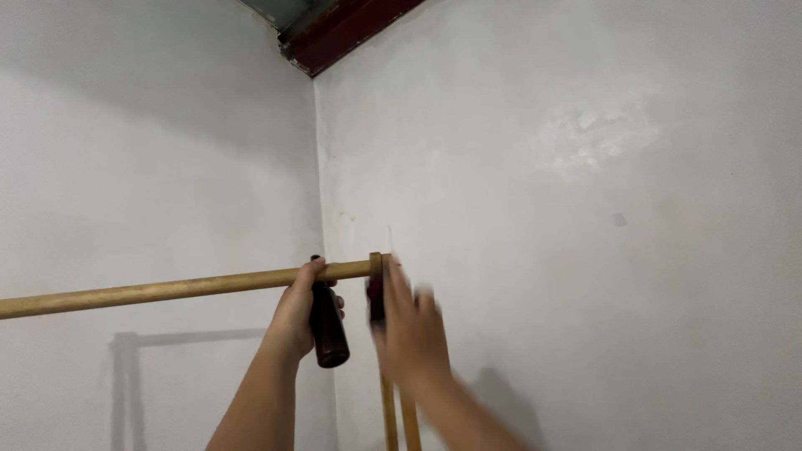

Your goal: The person cleans a wooden clothes rack by spraying it with a liquid from a spray bottle and wiping it with a cloth. They systematically clean the top bar, vertical supports, and lower shelves of the rack.

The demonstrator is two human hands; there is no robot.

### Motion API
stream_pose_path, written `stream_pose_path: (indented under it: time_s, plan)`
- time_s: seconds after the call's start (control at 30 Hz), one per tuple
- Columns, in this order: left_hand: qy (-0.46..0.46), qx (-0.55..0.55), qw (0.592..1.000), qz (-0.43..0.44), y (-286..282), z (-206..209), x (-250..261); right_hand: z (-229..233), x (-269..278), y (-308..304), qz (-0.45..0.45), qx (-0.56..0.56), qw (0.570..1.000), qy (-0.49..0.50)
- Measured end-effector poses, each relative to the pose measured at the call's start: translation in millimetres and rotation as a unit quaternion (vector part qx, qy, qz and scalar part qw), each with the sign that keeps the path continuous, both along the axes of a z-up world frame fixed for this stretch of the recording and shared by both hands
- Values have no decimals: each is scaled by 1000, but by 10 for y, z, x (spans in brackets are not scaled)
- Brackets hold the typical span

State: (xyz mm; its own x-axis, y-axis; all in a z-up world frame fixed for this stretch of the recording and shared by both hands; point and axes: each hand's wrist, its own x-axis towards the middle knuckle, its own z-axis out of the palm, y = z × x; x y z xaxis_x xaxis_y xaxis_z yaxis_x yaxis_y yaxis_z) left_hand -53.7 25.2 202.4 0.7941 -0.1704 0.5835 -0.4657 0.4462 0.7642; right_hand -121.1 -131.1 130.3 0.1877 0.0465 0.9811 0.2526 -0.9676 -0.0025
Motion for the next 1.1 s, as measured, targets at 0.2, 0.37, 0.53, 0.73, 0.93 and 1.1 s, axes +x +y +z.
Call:
stream_pose_path:
  time_s: [0.2, 0.37, 0.53, 0.73, 0.93, 1.1]
  plan:
    - [-9, 5, 1000, -13, 35, 23, 185, 376, 127, 7, -14, -27, 999, -34]
    - [-4, 1, 1000, 21, -5, 11, 226, -1334, 469, -455, 13, -184, 981, 53]
    - [-24, 8, 1000, 4, 53, 11, 254, -1111, 284, -397, -3, -132, 978, 162]
    - [-55, 3, 997, -48, 78, -1, 370, 165, 61, -97, -176, -226, 958, -6]
    - [-30, 7, 999, -13, 57, -4, 294, -1174, 131, -360, 240, 201, 916, 253]
    - [-35, 1, 999, -12, 48, 10, 229, -1767, 105, -288, 278, 318, 737, 527]
